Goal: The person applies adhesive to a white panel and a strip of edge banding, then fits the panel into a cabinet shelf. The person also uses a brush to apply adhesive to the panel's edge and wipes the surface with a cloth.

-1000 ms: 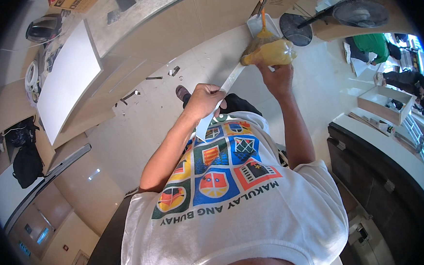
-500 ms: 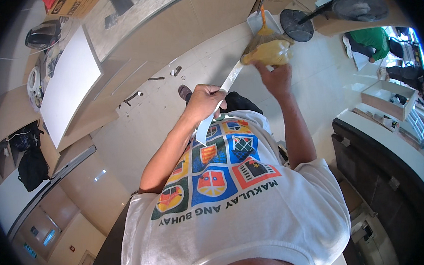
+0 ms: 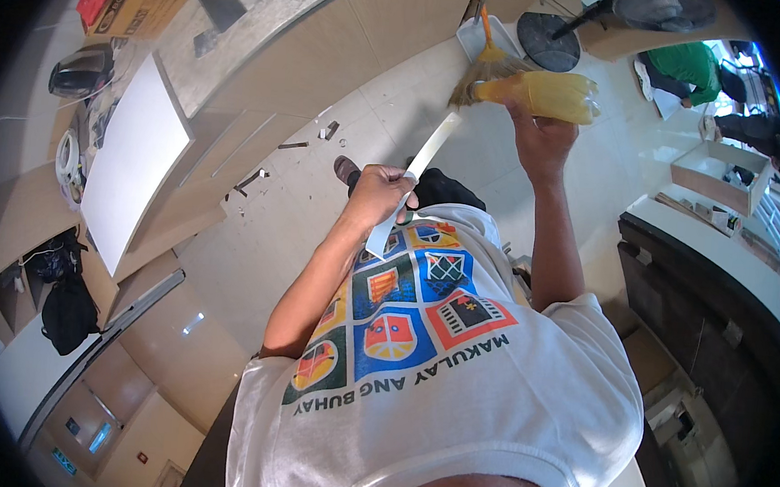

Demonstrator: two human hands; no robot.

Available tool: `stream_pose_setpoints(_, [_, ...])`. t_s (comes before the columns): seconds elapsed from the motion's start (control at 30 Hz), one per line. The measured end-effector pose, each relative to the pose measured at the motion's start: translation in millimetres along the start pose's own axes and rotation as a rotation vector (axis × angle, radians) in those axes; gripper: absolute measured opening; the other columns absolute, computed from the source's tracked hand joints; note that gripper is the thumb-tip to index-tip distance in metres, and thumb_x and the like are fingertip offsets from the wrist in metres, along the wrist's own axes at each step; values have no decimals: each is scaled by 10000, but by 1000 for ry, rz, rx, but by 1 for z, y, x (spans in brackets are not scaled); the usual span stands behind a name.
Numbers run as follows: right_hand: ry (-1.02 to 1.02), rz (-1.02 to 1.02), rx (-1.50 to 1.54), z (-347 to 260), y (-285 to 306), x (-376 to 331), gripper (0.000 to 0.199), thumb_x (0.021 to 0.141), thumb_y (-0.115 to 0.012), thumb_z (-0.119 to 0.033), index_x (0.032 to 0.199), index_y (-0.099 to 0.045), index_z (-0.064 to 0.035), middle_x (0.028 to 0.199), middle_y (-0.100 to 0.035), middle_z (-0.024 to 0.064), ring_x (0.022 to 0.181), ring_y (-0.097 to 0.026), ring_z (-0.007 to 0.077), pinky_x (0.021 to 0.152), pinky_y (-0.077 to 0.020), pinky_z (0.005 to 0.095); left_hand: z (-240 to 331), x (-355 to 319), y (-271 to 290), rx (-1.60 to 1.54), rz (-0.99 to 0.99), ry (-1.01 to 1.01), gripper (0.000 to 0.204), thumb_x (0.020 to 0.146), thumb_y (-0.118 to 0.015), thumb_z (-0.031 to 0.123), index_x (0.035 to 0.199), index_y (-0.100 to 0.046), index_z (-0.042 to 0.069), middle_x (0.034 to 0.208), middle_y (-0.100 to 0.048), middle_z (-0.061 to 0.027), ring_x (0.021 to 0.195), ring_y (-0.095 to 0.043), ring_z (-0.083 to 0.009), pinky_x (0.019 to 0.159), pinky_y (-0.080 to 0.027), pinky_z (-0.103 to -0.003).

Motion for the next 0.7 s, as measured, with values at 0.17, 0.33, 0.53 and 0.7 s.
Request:
stream_pose_setpoints(0.17, [-100, -177, 102, -13, -12, -23, 315, 874, -775, -39, 1164, -665, 16, 1148, -717, 103, 1053, -684, 179, 908, -555, 335, -1, 3, -6, -13, -2, -6, 209, 964, -601, 104, 915, -708, -69, 676, -667, -97, 415, -529, -119, 397, -403, -262])
stream_pose_setpoints(0.33, [-163, -321, 105, -20, -39, -52, 310, 820, -824, -82, 1098, -705, -12, 1074, -740, 96, 1019, -706, 193, 877, -554, 342, 0, 3, -10, -23, 27, -49, 202, 961, -606, 102, 885, -717, -48, 668, -667, -83, 417, -531, -117, 400, -405, -265])
stream_pose_setpoints(0.53, [-81, -323, -110, -15, -40, -39, 277, 827, -811, -103, 1082, -727, -38, 1042, -756, 94, 991, -724, 205, 862, -558, 345, -2, -3, -11, -19, 48, -65, 212, 956, -608, 116, 845, -719, -27, 652, -657, -69, 423, -526, -109, 404, -401, -265])
stream_pose_setpoints(0.7, [-111, -273, -57, -2, -34, -35, 288, 847, -796, -100, 1104, -708, -3, 1047, -756, 120, 970, -729, 199, 863, -563, 341, 3, -5, -13, 15, 61, -88, 232, 961, -607, 130, 828, -718, -24, 650, -654, -66, 431, -527, -103, 412, -406, -261])
Point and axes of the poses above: each hand's wrist, its own x-axis towards the middle knuckle, its own y-axis out of the back of the hand, z = x × y, the point moved 5 cm from there along x, towards the middle knuckle
